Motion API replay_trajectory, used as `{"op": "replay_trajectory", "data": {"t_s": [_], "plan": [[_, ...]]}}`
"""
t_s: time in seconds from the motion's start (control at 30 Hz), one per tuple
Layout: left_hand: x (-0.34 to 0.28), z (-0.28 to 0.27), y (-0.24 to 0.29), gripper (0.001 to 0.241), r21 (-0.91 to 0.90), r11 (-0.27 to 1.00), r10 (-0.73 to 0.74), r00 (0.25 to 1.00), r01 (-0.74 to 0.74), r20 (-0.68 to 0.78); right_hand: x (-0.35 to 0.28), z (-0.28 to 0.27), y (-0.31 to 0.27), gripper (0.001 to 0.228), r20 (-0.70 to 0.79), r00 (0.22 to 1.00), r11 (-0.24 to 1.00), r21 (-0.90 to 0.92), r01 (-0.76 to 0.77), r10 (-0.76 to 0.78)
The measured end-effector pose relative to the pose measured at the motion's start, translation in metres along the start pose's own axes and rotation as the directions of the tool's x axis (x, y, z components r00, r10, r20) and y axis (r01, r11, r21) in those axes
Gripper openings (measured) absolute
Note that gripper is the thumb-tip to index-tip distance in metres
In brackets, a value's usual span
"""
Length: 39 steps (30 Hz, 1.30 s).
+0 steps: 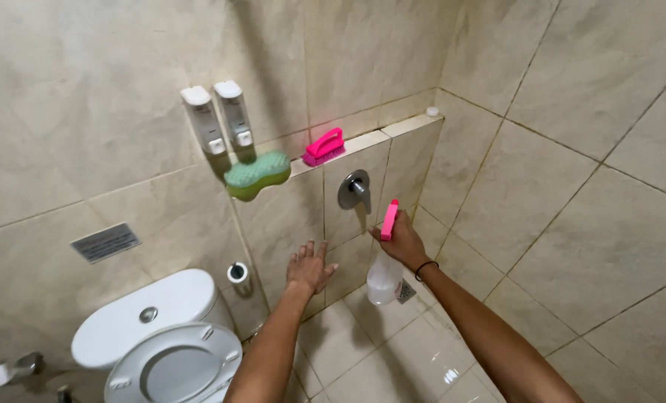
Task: The person cleans the toilet by first wiping the exterior of the closed lid and base with a green sponge. They then open the lid and wipe the rim. Next, they spray a cleaning solution into the bowl and scrub the interior with a pink brush.
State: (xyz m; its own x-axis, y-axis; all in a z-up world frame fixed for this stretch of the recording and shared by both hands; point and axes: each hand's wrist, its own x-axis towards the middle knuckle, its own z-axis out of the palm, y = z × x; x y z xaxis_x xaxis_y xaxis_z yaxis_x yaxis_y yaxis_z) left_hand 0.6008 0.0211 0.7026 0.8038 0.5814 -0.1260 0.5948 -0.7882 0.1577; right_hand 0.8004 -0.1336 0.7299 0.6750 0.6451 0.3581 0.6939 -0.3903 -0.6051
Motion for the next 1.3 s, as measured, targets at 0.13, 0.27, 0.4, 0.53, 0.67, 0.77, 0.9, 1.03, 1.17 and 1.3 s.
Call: {"op": "replay_trajectory", "data": {"t_s": [0.13,0.27,0.4,0.53,0.67,0.77,0.9,1.03,1.17,1.3], "plan": [[0.063,-0.013,-0.009,0.081,-0.003,0.999,0.033,0.999,-0.033,-0.012,0.053,-0.012,-0.013,0.079,-0.024,0.999,0.999,-0.026,-0.032,0.031],[0.11,-0.035,-0.016,0.081,-0.004,0.998,0.069,0.993,-0.07,-0.094,0.096,-0.02,-0.024,0.084,-0.022,0.99,0.983,-0.115,-0.143,0.142],[0.139,-0.052,-0.019,0.08,-0.056,0.994,0.084,0.991,-0.09,-0.101,0.139,-0.024,-0.018,0.089,-0.082,0.981,0.973,-0.141,-0.185,0.175],[0.173,-0.048,-0.027,0.081,-0.076,0.992,0.09,0.988,-0.1,-0.123,0.18,-0.028,-0.005,0.092,-0.128,0.975,0.97,-0.141,-0.197,0.18],[0.2,-0.051,-0.024,0.076,0.002,0.991,0.128,0.965,-0.131,-0.23,0.229,-0.024,0.031,0.09,-0.185,0.973,0.975,-0.147,-0.167,0.139],[0.231,-0.059,-0.016,0.074,0.018,0.991,0.135,0.947,-0.136,-0.29,0.275,-0.026,0.054,0.088,-0.22,0.971,0.979,-0.159,-0.125,0.089],[0.28,-0.063,-0.007,0.075,0.101,0.985,0.169,0.877,-0.138,-0.449,0.348,-0.028,0.081,0.082,-0.28,0.956,0.976,-0.218,0.024,-0.086],[0.318,-0.086,0.014,0.074,0.17,0.977,0.2,0.819,-0.127,-0.538,0.413,-0.035,0.088,0.081,-0.278,0.955,0.974,-0.225,0.038,-0.101],[0.374,-0.092,0.025,0.076,0.079,0.994,0.107,0.855,-0.077,-0.508,0.461,-0.036,0.1,0.085,-0.265,0.964,0.989,-0.148,-0.01,-0.03],[0.421,-0.081,0.015,0.077,0.036,0.999,-0.01,0.889,0.029,-0.458,0.5,-0.027,0.113,0.085,-0.249,0.967,0.993,-0.113,0.03,-0.058]]}}
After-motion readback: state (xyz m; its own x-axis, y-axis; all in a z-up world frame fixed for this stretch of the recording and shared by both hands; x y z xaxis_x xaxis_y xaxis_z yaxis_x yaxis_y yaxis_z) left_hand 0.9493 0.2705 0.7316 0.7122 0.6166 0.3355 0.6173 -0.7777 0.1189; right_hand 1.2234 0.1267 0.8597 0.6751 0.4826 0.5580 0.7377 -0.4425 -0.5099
